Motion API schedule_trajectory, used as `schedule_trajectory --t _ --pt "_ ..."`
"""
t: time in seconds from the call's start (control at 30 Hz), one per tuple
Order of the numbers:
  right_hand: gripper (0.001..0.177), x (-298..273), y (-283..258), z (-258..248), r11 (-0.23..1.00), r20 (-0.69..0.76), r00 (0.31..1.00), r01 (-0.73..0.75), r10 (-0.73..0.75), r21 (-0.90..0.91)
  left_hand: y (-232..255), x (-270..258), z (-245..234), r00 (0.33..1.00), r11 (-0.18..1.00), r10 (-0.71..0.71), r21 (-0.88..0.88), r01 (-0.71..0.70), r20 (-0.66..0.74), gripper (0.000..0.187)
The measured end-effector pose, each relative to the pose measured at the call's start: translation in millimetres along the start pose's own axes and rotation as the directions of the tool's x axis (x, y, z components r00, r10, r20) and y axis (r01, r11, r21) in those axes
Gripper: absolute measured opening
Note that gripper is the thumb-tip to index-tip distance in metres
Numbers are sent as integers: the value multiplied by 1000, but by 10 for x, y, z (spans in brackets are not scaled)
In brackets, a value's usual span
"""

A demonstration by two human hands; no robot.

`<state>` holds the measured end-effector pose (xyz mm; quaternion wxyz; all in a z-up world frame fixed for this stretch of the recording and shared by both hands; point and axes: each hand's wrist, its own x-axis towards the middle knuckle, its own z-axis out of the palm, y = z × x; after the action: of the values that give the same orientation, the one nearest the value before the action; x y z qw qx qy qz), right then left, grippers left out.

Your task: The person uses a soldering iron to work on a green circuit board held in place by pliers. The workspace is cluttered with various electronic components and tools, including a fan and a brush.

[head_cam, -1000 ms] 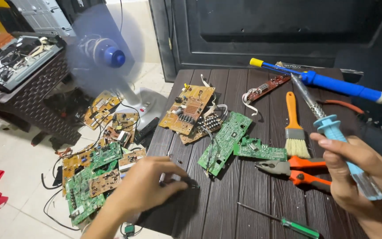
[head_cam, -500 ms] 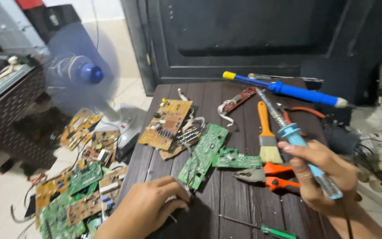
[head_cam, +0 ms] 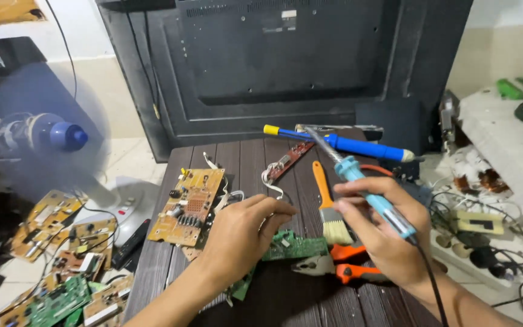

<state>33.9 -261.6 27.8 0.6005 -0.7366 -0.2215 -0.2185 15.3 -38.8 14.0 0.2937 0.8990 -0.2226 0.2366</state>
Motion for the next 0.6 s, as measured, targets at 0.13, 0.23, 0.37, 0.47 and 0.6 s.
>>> schedule_trajectory --t 0.13,0.23,0.37,0.47,0.6 --pt "27 93 17 278 989 77 996 -50 40 140 -16 -43 -32 987 986 22 -161 -47 -156 8" --pt "35 30 78 418 974 105 994 -4 -20 228 -38 -76 -17 986 979 -4 -203 -29 -164 15" --pt "38 -40 121 433 976 149 987 24 -58 217 -57 -112 30 975 936 -199 -314 158 -103 31" --pt "41 -64 200 433 983 155 986 35 -64 180 -77 -121 90 968 930 -232 -311 194 -91 38" --pt "36 -86 240 446 970 170 979 72 -114 234 -76 -145 121 993 957 -60 -289 27 -105 42"
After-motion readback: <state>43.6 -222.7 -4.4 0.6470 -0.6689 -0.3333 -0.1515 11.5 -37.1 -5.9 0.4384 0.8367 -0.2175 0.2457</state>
